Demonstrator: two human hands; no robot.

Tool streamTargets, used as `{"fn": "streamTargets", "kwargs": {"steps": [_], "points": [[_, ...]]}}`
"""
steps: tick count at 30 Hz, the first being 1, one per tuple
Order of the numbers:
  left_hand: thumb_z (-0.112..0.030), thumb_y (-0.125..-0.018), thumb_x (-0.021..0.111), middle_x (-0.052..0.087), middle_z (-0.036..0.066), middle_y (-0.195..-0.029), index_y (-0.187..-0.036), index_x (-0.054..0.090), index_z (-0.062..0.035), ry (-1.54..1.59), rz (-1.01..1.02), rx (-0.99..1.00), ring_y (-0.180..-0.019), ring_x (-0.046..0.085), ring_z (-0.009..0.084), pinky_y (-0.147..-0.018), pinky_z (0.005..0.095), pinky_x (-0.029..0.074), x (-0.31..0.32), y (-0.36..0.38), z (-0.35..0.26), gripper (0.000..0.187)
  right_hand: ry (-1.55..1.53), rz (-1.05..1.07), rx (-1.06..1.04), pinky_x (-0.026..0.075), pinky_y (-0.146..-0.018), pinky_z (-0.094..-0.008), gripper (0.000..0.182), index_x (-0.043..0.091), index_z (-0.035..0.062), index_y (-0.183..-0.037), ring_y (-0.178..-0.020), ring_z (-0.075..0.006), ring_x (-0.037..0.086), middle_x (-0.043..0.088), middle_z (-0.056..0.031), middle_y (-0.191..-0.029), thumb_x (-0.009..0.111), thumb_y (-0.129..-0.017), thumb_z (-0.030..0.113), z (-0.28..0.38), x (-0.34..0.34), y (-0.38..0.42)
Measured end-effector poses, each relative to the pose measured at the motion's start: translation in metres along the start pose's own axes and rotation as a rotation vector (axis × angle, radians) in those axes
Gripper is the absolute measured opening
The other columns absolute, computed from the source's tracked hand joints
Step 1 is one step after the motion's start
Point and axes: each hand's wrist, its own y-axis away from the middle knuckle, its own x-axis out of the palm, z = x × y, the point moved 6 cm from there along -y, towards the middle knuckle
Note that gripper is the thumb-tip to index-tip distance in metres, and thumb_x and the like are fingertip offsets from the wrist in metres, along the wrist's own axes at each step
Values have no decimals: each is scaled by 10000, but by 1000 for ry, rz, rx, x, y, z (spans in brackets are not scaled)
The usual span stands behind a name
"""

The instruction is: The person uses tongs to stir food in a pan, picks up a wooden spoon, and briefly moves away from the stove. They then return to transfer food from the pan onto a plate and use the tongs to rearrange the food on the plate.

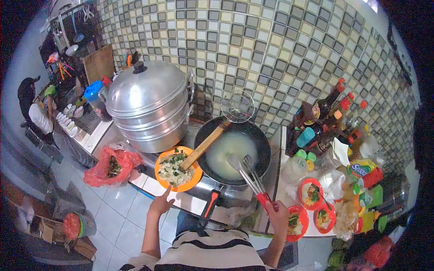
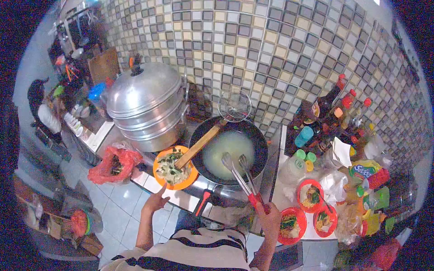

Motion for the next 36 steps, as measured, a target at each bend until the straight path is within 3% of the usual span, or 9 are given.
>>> {"fn": "streamTargets", "kwargs": {"steps": [2, 4, 8, 10, 14, 24, 26, 28, 36], "points": [[-326, -804, 542, 613, 230, -834, -1376, 77, -264, 146, 49, -13, -767, 599, 366, -724, 443, 466, 9, -2, 2, 740, -1, 6, 17, 410, -450, -263, 358, 557, -16, -793, -462, -125, 506, 554, -75, -577, 603, -782, 339, -1, -1, 1], [-308, -802, 549, 615, 225, -799, -1376, 32, -259, 191, 105, -76, -721, 605, 354, -697, 436, 473, -1, 6, -15, 773, -201, 100, 262, 341, -381, -221, 329, 547, 9, -828, -421, -88, 450, 528, -40, -575, 587, -801, 335, -9, 2, 4], [-256, -782, 587, 613, 220, -714, -1356, -123, -250, 166, 92, -60, -595, 605, 331, -633, 423, 485, -2, 6, -21, 913, -380, 162, 331, 361, -454, -251, 363, 561, -2, -832, -506, -96, 474, 513, -27, -576, 547, -817, 360, 6, 2, 13], [-234, -761, 610, 609, 231, -721, -1346, -153, -255, 132, 70, -59, -619, 603, 346, -633, 430, 483, -1, 2, -21, 962, -542, 217, 339, 257, -344, -185, 260, 501, 49, -835, -392, -47, 368, 483, 7, -582, 547, -837, 305, 15, 8, 17], [-156, -699, 663, 597, 268, -754, -1327, -202, -265, -27, -35, 10, -698, 592, 393, -639, 448, 477, -5, 1, -27, 1075, -631, 241, 377, 258, -344, -185, 241, 494, 58, -826, -395, -51, 374, 483, 8, -583, 542, -840, 294, 6, 20, 16], [-99, -644, 671, 590, 280, -795, -1344, -148, -280, -27, -25, -15, -759, 586, 402, -652, 463, 472, -6, 6, -21, 1093, -703, 302, 324, 268, -356, -194, 257, 502, 62, -817, -402, -59, 384, 485, 1, -572, 523, -844, 317, 19, 22, 18], [-115, -652, 675, 595, 268, -810, -1350, -124, -282, -13, 8, -43, -767, 586, 399, -661, 459, 474, -10, 9, -23, 1074, -722, 320, 300, 279, -367, -207, 288, 512, 55, -811, -405, -67, 393, 488, -1, -564, 524, -840, 342, 25, 21, 18], [-126, -656, 679, 596, 264, -826, -1350, -119, -287, -5, -7, -26, -781, 584, 400, -670, 459, 473, -5, 8, -16, 1070, -979, 350, 318, 275, -360, -204, 293, 513, 56, -832, -399, -72, 392, 495, -9, -573, 524, -839, 348, 33, 21, 21], [-226, -715, 645, 588, 268, -892, -1353, -98, -306, 23, 16, -47, -844, 570, 408, -732, 459, 458, 1, 1, 0, 983, -972, 348, 328, 309, -366, -191, 303, 515, 50, -911, -456, -84, 459, 515, -23, -641, 542, -832, 342, 28, 16, 22]]}}
